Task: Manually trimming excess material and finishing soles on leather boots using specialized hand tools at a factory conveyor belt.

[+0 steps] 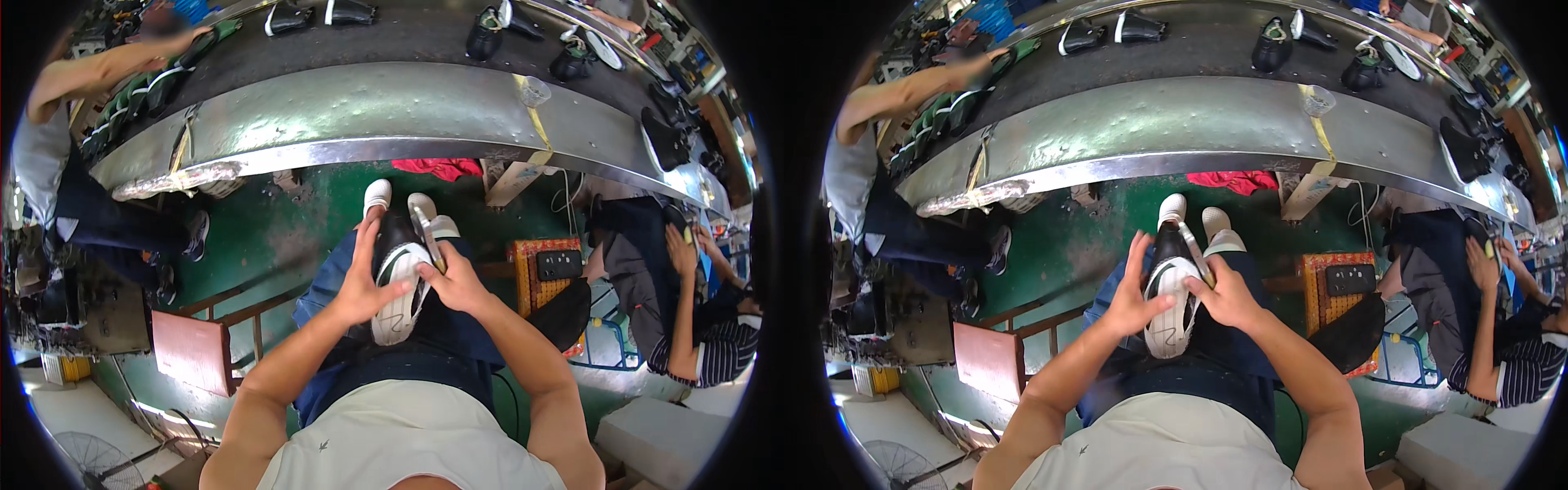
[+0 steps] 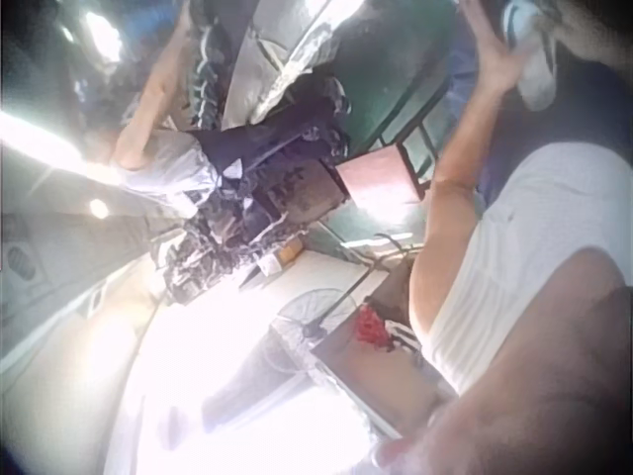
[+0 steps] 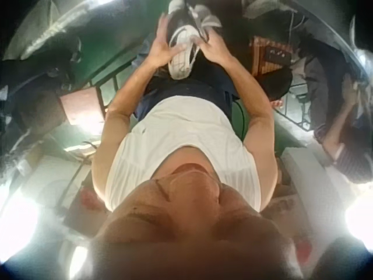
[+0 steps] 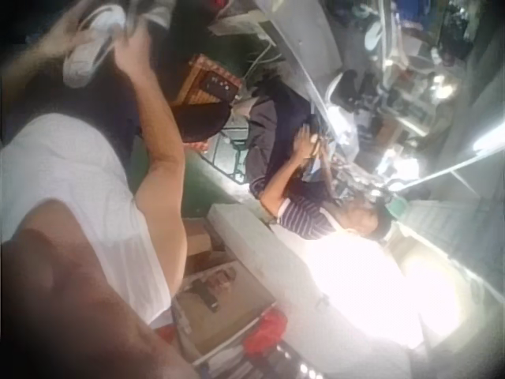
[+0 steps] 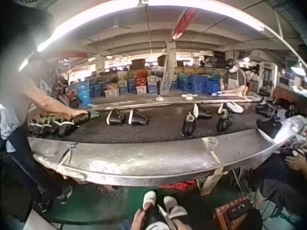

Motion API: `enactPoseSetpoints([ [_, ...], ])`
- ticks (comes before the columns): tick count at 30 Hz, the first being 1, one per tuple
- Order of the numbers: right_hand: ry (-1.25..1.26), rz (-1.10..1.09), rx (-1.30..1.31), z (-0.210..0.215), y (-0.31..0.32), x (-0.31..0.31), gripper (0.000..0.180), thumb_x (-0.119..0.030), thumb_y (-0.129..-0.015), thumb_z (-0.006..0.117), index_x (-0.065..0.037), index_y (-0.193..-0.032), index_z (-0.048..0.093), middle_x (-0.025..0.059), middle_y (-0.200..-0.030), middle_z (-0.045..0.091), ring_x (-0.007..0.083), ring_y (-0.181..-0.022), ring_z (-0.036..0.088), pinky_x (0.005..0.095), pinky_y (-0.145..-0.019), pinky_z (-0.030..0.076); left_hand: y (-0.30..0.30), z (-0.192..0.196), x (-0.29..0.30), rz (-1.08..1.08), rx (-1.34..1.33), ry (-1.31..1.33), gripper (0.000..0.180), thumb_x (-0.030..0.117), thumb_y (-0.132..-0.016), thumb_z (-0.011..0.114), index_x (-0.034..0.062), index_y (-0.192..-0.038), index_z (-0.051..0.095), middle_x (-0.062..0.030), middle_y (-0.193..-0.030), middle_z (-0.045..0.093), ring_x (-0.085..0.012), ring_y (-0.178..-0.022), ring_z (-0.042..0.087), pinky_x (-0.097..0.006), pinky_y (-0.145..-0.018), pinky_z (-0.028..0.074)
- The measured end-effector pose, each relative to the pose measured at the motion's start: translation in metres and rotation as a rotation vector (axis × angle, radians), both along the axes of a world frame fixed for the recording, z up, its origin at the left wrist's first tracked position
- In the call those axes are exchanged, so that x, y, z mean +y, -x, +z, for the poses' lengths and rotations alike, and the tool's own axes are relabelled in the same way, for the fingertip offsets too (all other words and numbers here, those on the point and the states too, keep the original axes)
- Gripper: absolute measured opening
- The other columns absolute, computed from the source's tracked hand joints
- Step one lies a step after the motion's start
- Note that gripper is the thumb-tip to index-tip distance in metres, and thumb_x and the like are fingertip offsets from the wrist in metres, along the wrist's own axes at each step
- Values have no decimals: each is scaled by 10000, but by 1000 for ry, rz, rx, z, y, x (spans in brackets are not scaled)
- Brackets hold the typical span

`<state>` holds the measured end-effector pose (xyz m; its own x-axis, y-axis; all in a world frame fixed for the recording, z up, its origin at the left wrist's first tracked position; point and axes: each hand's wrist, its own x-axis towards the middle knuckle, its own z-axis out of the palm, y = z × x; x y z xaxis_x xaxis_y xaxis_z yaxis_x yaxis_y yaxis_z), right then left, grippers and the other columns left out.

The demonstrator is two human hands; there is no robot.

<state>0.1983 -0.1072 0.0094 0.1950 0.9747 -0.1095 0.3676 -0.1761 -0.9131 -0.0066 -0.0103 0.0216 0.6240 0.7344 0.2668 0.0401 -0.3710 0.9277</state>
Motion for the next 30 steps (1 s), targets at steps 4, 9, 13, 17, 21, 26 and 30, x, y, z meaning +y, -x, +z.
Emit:
enactPoseSetpoints([
  [4, -100, 0, 207, -1, 9, 16, 428, -369, -989, 669, 14, -1161, 585, 113, -891, 684, 196, -778, 647, 391, -751, 526, 4, -9, 33, -195, 76, 105, 660, 115, -929, 735, 67, -1504, 416, -154, -1631, 295, -277, -1495, 306, -397, -1206, 280],
  [9, 161, 151, 407, 13, 2, 8, 359, -267, -1010, 639, 8, -1233, 583, 73, -954, 674, 102, -772, 588, 277, -708, 493, 19, -11, 32, -199, -40, 210, 597, 161, -951, 716, 89, -1471, 433, -154, -1524, 403, -310, -1433, 339, -422, -1197, 262],
  [13, 197, 87, 579, 22, 6, -34, 322, -188, -1027, 585, 8, -1281, 554, 75, -966, 689, 104, -773, 620, 278, -709, 516, 31, -23, 34, -130, -80, 336, 556, 181, -999, 653, 89, -1488, 406, -145, -1537, 370, -277, -1438, 329, -384, -1194, 253],
  [17, 236, 287, 270, 37, 21, -49, 317, -199, -1030, 582, -8, -1283, 573, 45, -877, 668, 117, -715, 614, 290, -684, 511, 37, -25, 38, -115, -88, 410, 528, 208, -1030, 609, 82, -1497, 397, -156, -1548, 355, -272, -1456, 319, -376, -1201, 244],
  [21, 375, 365, 381, 48, 23, -25, 353, -174, -1038, 566, 18, -1333, 543, 88, -1123, 683, 129, -963, 655, 293, -849, 536, 36, -24, 41, -109, -14, 345, 521, 225, -1051, 574, 66, -1509, 381, -152, -1550, 367, -272, -1457, 334, -372, -1196, 260],
  [26, 409, 354, 473, 41, 20, -13, 319, -163, -1033, 572, 12, -1300, 566, 72, -1057, 681, 133, -929, 658, 316, -793, 546, 43, -20, 43, -80, 44, 337, 518, 224, -1046, 580, 54, -1500, 398, -159, -1529, 405, -283, -1437, 376, -374, -1194, 274],
  [30, 346, 373, 90, 40, 20, -7, 284, -210, -1014, 604, 32, -1163, 592, 142, -876, 684, 249, -711, 685, 382, -679, 529, 43, -27, 44, -45, 61, 240, 492, 191, -1024, 615, 56, -1471, 459, -151, -1510, 443, -266, -1419, 405, -377, -1185, 300],
])
